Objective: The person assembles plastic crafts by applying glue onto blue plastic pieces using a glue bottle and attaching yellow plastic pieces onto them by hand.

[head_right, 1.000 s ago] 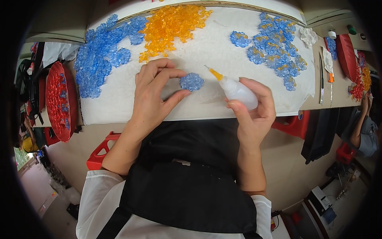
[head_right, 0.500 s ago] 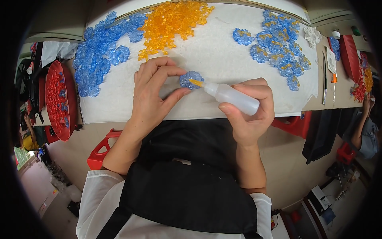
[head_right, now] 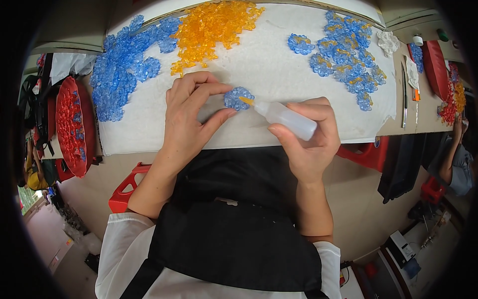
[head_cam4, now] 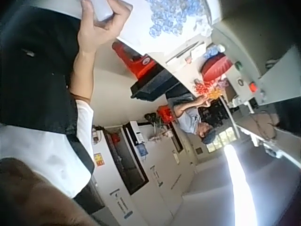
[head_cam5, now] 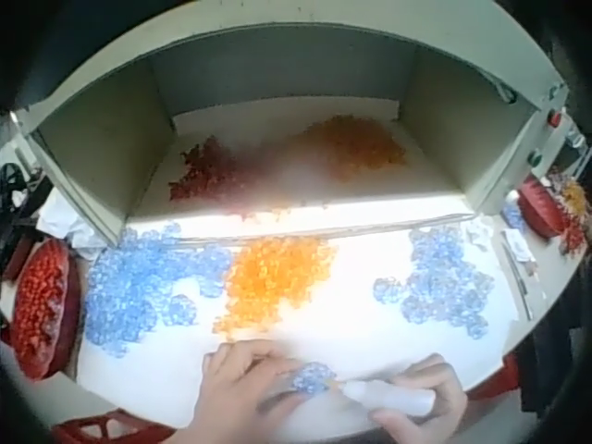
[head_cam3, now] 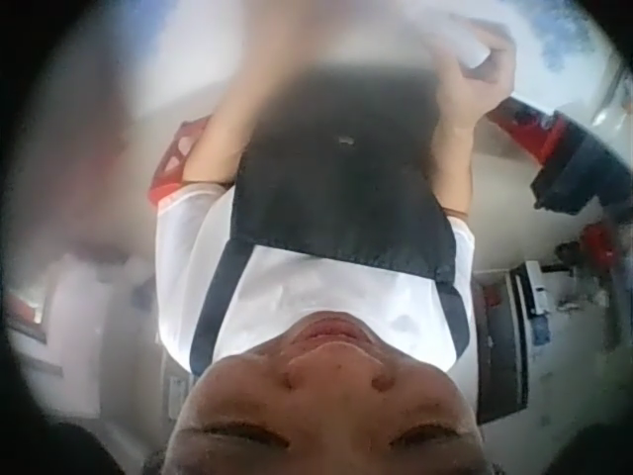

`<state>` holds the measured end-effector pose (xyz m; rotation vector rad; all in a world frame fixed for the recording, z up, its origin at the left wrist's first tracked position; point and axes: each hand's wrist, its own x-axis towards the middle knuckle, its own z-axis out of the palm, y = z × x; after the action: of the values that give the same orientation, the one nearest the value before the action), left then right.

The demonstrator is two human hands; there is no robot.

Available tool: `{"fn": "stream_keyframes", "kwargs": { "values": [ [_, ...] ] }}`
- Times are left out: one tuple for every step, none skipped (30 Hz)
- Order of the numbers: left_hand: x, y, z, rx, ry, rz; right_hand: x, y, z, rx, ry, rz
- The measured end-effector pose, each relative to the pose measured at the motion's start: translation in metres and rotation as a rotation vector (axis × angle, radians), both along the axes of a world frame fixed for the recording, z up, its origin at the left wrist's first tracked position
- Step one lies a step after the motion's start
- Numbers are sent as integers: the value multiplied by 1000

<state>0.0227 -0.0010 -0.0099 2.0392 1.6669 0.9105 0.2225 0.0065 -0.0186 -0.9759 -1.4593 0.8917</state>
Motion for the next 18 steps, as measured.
{"fn": "stream_keyframes", "kwargs": {
  "values": [
    [0, 0, 1, -1, 1, 1, -2, 0, 0, -1, 1, 1],
    [0, 0, 1, -5, 0, 4, -4, -1, 0, -9, -12, 17],
    [0, -1, 1, -10, -1, 8, -5, -1, 0, -18, -27, 34],
    [0, 0, 1, -11, -1, 10, -5, 0, -1, -19, -27, 35],
    [1, 0, 0, -10, -3, 10, -5, 0, -1, -5, -57, 36],
    [1, 0, 0, -9, -6, 10, -4, 0, -1, 8, -86, 36],
    [1, 0, 0, -11, -7, 12, -5, 0, -2, 6, -88, 38],
    [1, 0, 0, -12, -8, 9, -5, 0, -2, 15, -94, 39],
    [0, 0, 0, -13, -8, 7, -5, 0, -2, 24, -99, 40],
    [0, 0, 0, -16, -9, 9, -5, 0, -2, 22, -99, 42],
    [0, 0, 0, -9, -10, 7, -6, 0, -2, 27, -104, 36],
    [0, 0, 0, -2, -12, 4, -6, 0, -2, 33, -108, 28],
    [0, 0, -1, -3, -13, 5, -6, 0, -2, 32, -109, 29],
    [-1, 0, -1, 0, -12, 2, -7, 0, -2, 35, -112, 27],
    [-1, 0, -1, 3, -12, 0, -7, 0, -2, 38, -117, 25],
    [-1, 0, -2, 1, -13, 1, -7, 0, -2, 37, -118, 26],
    [-1, 1, -2, 1, -15, 1, -7, 0, -2, 44, -123, 20],
    [0, 1, -2, 1, -16, 1, -7, 0, -2, 51, -129, 15]
  ]
}}
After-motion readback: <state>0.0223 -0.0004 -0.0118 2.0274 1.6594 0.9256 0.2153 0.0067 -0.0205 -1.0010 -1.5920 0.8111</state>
